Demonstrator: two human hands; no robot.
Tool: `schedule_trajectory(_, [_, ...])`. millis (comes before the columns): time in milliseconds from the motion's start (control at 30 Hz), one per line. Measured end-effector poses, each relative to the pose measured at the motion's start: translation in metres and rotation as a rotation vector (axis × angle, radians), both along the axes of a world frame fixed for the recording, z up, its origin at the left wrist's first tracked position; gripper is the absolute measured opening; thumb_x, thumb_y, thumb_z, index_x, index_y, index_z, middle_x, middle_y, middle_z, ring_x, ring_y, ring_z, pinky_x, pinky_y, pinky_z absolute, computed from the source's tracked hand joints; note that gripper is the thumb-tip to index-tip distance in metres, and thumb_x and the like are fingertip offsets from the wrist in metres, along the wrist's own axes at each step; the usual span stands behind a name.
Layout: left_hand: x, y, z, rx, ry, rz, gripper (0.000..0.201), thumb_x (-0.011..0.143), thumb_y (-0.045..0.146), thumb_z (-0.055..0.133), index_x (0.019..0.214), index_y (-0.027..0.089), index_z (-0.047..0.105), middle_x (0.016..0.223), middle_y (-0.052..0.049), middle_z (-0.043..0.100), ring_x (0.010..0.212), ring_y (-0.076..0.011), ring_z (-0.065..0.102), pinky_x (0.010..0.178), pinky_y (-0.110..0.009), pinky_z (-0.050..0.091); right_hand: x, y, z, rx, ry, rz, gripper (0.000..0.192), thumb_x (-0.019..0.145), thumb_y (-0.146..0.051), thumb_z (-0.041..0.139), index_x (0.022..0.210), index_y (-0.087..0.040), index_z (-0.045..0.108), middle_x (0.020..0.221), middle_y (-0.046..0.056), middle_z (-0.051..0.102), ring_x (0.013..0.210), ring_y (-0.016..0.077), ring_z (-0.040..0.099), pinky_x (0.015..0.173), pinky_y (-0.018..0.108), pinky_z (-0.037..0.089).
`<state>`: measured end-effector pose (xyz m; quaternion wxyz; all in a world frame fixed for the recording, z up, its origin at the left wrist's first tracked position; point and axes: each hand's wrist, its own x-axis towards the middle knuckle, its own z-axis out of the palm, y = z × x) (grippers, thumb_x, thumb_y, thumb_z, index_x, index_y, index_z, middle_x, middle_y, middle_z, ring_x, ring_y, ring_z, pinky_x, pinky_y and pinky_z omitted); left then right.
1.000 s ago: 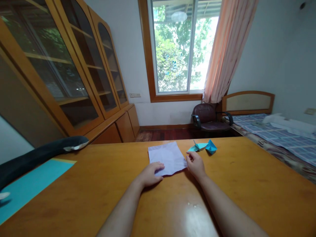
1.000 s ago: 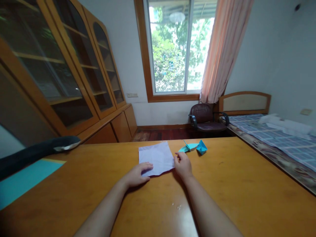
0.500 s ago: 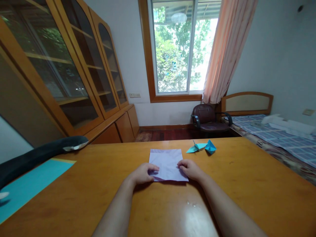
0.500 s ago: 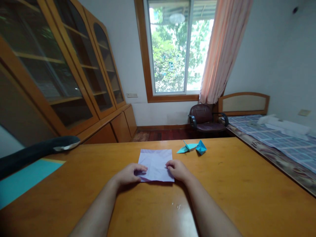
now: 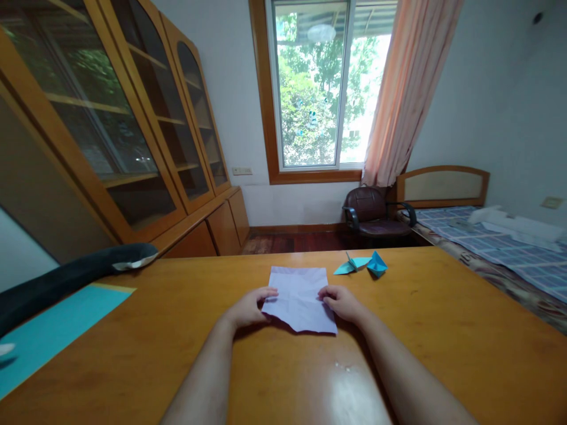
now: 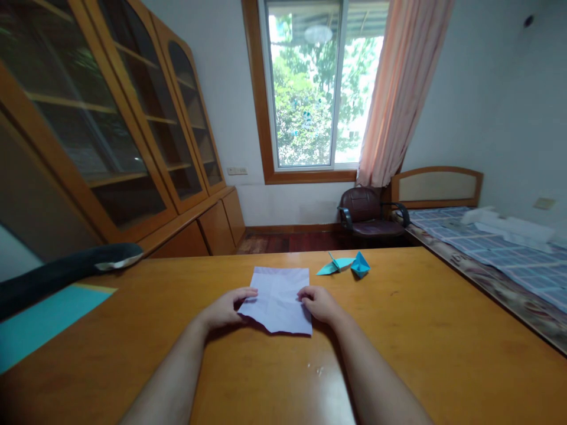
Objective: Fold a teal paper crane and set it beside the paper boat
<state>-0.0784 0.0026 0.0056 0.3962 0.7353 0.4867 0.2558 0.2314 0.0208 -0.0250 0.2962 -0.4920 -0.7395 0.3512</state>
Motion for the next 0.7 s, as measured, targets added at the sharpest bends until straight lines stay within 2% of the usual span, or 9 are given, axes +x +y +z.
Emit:
schedule_trajectory(133, [0.008,0.0,0.001,0.116,0.077,-0.02,0.045,0.059,0.026,0.076,0.102,0.017,0.07,0.115,-0.009,0.067,0.107,-0.0246,0.061,0.098,-0.033,0.045,0.0,0.0,0.0,-0.007,0.011,-0.001,0.028,0.074,-0.014,0.048,0.09,-0.016,0.071,0.092,0.005,0.072,0.086,0.0192,0.064,0.081,0.03,0.047])
schedule_trajectory(233, [0.015,0.002,-0.003,0.209,0.138,0.068,0.027,0.065,0.02,0.068,0.092,0.017,0.072,0.101,-0.006,0.071,0.095,-0.0228,0.064,0.09,-0.032,0.048,-0.001,0.0,-0.001,-0.007,0.011,-0.007,0.028,0.073,-0.015,0.048,0.09,-0.017,0.071,0.092,0.004,0.072,0.086,0.0188,0.064,0.08,0.029,0.047])
schedule_trajectory(367, [0.023,0.004,-0.006,0.28,0.189,0.111,0.022,0.064,0.012,0.062,0.081,0.019,0.072,0.092,-0.004,0.072,0.09,-0.0208,0.064,0.086,-0.03,0.048,-0.003,0.0,-0.003,-0.005,0.009,-0.013,0.028,0.073,-0.016,0.048,0.089,-0.017,0.071,0.09,0.004,0.072,0.085,0.0186,0.063,0.079,0.029,0.047])
schedule_trajectory(500, [0.026,0.004,-0.004,0.281,0.158,0.112,0.011,0.066,0.016,0.061,0.072,0.017,0.07,0.081,-0.003,0.072,0.078,-0.019,0.064,0.074,-0.026,0.049,-0.005,-0.002,-0.003,0.019,0.033,-0.053,0.026,0.074,-0.018,0.048,0.087,-0.017,0.07,0.088,0.004,0.072,0.082,0.0189,0.063,0.077,0.029,0.047])
schedule_trajectory(600, [0.026,0.004,-0.003,0.264,0.146,0.136,0.011,0.067,0.019,0.061,0.072,0.017,0.07,0.079,-0.003,0.072,0.076,-0.0192,0.065,0.071,-0.026,0.048,-0.006,-0.003,-0.001,0.032,0.075,-0.104,0.026,0.073,-0.02,0.047,0.084,-0.017,0.069,0.083,0.004,0.071,0.077,0.018,0.062,0.074,0.028,0.047])
schedule_trajectory(700, [0.025,0.005,-0.003,0.224,0.101,0.144,0.015,0.068,0.02,0.06,0.076,0.018,0.072,0.081,-0.003,0.073,0.078,-0.0195,0.066,0.071,-0.026,0.049,-0.006,-0.002,-0.001,-0.022,0.141,-0.18,0.028,0.07,-0.019,0.044,0.084,-0.016,0.068,0.072,0.002,0.068,0.062,0.0151,0.058,0.063,0.026,0.046])
